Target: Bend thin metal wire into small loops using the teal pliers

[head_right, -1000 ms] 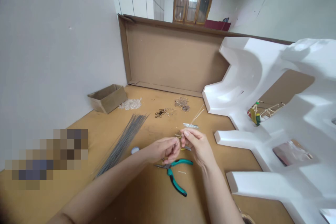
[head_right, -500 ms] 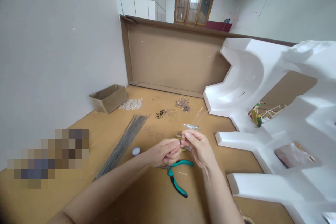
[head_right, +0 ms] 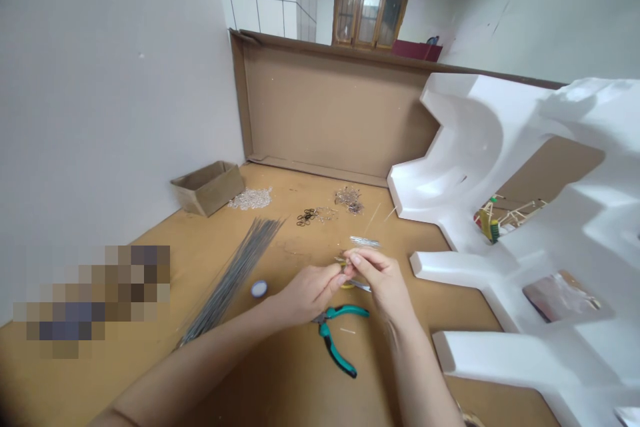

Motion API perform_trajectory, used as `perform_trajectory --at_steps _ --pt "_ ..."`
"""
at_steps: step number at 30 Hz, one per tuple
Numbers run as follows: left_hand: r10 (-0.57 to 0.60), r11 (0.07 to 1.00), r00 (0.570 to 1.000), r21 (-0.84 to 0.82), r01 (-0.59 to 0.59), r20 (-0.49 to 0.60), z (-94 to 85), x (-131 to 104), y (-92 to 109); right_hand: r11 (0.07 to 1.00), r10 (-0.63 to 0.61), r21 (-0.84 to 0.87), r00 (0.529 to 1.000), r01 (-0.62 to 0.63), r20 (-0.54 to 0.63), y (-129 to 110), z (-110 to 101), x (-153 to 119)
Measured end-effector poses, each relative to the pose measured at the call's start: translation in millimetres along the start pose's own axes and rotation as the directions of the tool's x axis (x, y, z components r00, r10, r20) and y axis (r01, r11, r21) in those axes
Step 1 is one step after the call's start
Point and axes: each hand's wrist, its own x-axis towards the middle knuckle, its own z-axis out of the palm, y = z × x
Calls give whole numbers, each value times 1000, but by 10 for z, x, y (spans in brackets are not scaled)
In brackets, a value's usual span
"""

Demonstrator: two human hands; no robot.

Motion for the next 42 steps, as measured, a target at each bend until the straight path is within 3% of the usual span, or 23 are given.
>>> perform_trajectory --at_steps 2,5,10,13,16,20,23,25,28,32,36,42 --pt "14 998 1000 -57 -14 15 -2 0 7 1000 1 -2 1000 -1 4 -5 7 -3" --pt "-2 946 998 -322 24 69 9 -5 16 997 33 70 999 -35 32 -23 17 -11" --pt "12 669 974 -726 162 228 50 11 -5 985 53 158 996 -65 79 -31 19 -15" --pt "66 517 953 -827 222 297 66 29 -35 988 30 147 997 -40 75 -16 18 -11" --pt "76 517 948 -825 228 310 72 39 -67 994 12 106 999 -17 44 -3 20 -6" --pt "-7 728 974 -666 160 226 53 42 -82 999 -38 20 999 39 -36 -6 30 -2" --pt "-78 918 995 -385 96 61 37 42 -77 998 -57 -42 995 53 -83 -16 37 3" --pt "-72 984 997 -163 68 -16 37 39 -72 997 -57 -60 993 51 -101 -18 36 6" --pt "-52 996 998 65 53 -22 52 35 -68 996 -57 -73 991 49 -117 -4 23 14" --pt "-16 968 1000 252 14 6 87 45 -83 997 -40 -75 989 30 -140 24 -6 28" --pt "-67 891 997 447 73 -30 148 61 -103 996 -27 -85 991 16 -129 12 13 17" --pt "-133 840 989 523 146 -63 237 55 -116 989 15 -139 973 -48 -230 -80 146 -34"
